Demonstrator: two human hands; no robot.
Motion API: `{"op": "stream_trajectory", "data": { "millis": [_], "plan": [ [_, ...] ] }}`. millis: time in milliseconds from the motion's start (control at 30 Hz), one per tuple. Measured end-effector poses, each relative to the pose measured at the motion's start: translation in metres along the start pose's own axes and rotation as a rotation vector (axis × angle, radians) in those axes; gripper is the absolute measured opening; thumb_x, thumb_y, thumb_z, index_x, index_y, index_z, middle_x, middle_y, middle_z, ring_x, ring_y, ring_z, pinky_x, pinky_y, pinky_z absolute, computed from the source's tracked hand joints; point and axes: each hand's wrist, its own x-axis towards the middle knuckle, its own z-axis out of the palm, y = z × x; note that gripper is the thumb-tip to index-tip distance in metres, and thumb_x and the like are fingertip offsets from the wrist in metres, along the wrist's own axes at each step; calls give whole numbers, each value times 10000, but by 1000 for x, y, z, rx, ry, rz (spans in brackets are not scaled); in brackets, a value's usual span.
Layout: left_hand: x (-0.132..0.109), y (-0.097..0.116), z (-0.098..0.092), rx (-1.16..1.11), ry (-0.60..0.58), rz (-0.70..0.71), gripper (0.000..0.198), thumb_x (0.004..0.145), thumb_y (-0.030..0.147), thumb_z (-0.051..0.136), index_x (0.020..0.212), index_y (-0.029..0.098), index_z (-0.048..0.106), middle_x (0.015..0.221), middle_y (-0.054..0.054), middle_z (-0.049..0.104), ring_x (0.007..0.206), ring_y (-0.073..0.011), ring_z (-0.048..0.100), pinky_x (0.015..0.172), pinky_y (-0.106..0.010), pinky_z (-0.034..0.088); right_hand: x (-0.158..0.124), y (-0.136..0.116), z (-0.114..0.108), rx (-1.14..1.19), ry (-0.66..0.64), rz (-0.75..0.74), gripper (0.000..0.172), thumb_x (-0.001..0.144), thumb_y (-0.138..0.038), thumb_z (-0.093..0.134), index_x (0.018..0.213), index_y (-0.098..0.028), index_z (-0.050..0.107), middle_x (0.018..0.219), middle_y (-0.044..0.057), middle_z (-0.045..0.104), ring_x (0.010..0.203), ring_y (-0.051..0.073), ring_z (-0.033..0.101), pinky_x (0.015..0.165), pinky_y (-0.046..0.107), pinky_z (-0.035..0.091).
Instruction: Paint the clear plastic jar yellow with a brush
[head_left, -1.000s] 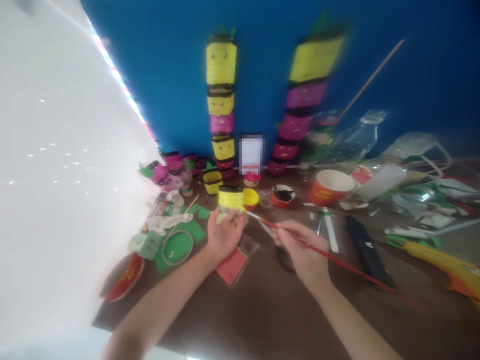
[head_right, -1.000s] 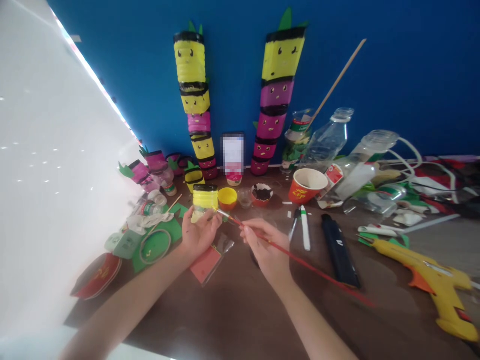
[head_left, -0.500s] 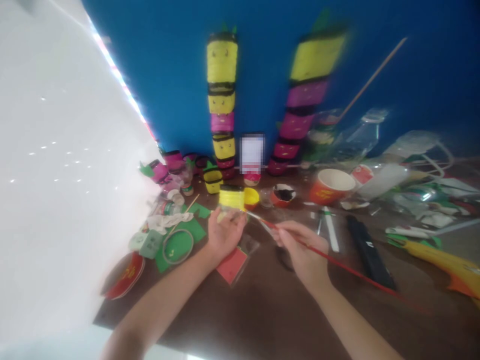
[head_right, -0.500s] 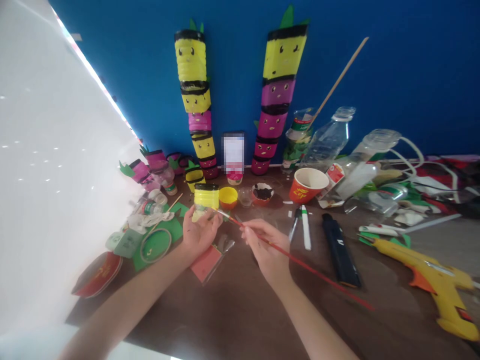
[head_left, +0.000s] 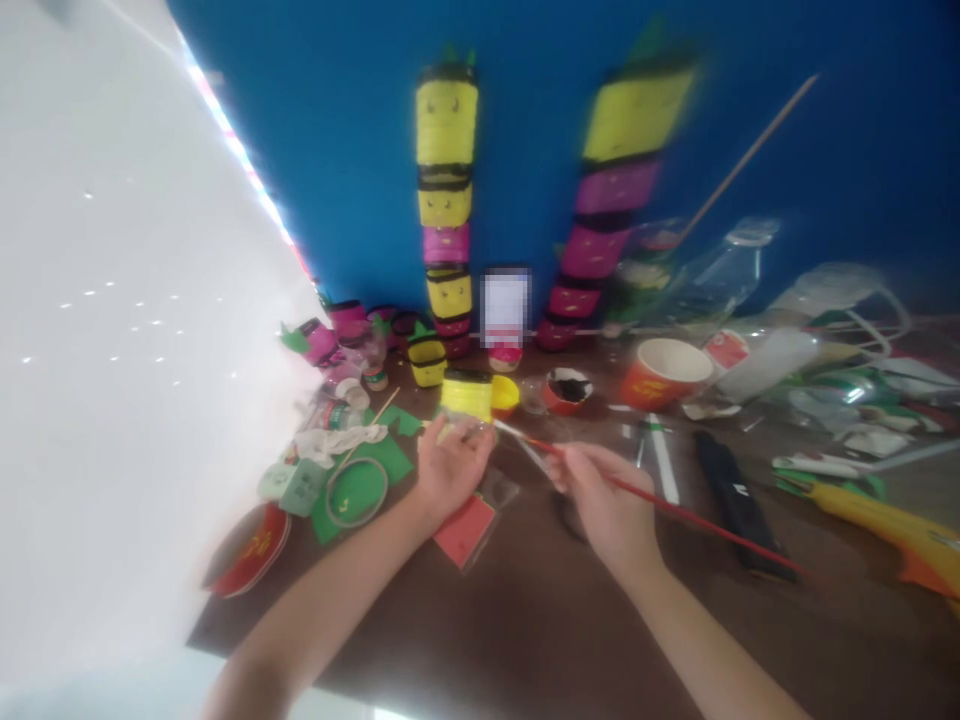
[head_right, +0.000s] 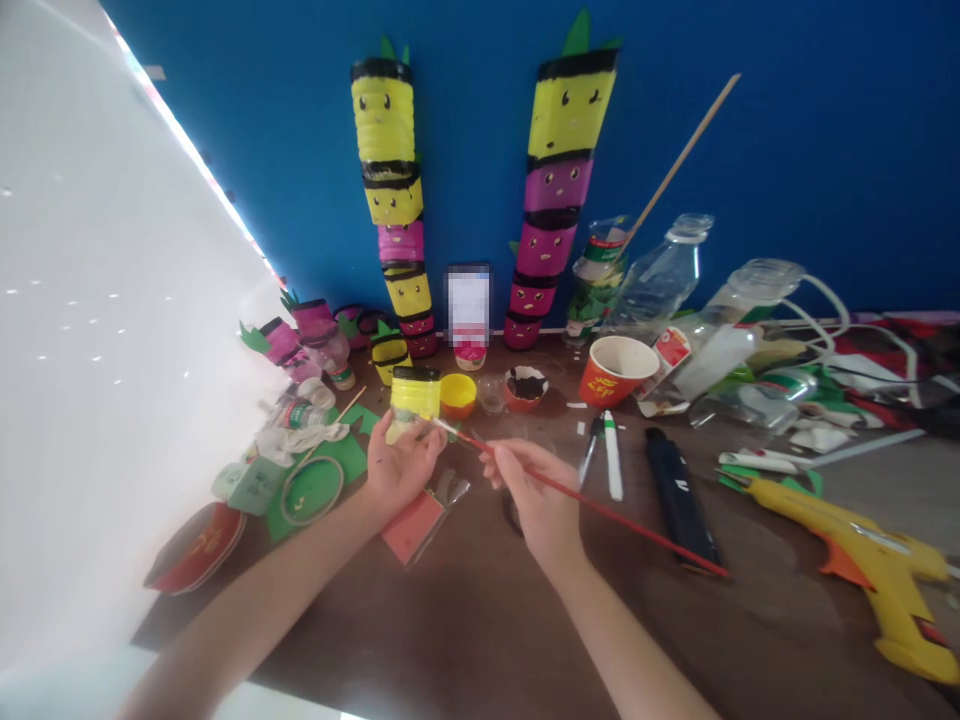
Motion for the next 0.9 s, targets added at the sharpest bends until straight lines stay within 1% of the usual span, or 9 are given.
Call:
{"op": "stream_trajectory", "data": {
  "millis": [100,333,433,667,833,900],
  "plan": [
    [0,0,-2,21,-26,6,296,766,372,557,789,79,593,825,-119,605,827,-181,615,757,-244,519,2,2,2,41,38,33,240,711,-415,679,712,-175,694,618,42,674,488,114,579,446,232,494],
    [3,-2,-7,45,-72,24,267,773,345,571,839,90,609,799,-88,629,805,-175,623,804,-279,517,2,-2,5,29,19,87,255,702,-429,680,704,-173,693,617,47,679,495,117,580,460,239,488],
    [2,-1,-6,37,-86,-10,297,768,358,574,864,79,605,808,-95,629,791,-177,621,768,-263,525,2,-1,4,26,26,100,261,691,-434,689,704,-173,694,617,49,680,501,121,585,463,240,493],
    [-4,3,-1,-33,-98,-134,351,778,407,536,875,72,572,788,-105,578,738,-141,588,646,-175,515,4,2,2,2,12,99,260,698,-432,685,716,-173,698,618,48,678,507,122,592,464,236,499],
    [-6,5,0,-63,-110,-190,411,781,433,511,987,80,553,822,-106,563,706,-128,568,590,-168,512,4,3,1,19,2,77,253,702,-424,684,711,-172,698,612,39,673,500,115,584,464,233,499],
    [-6,6,0,-62,-113,-204,431,773,444,514,1004,82,551,826,-110,558,694,-128,561,574,-171,509,4,3,0,11,-3,68,257,707,-425,680,710,-170,698,612,41,672,499,117,582,463,239,502]
  ]
}}
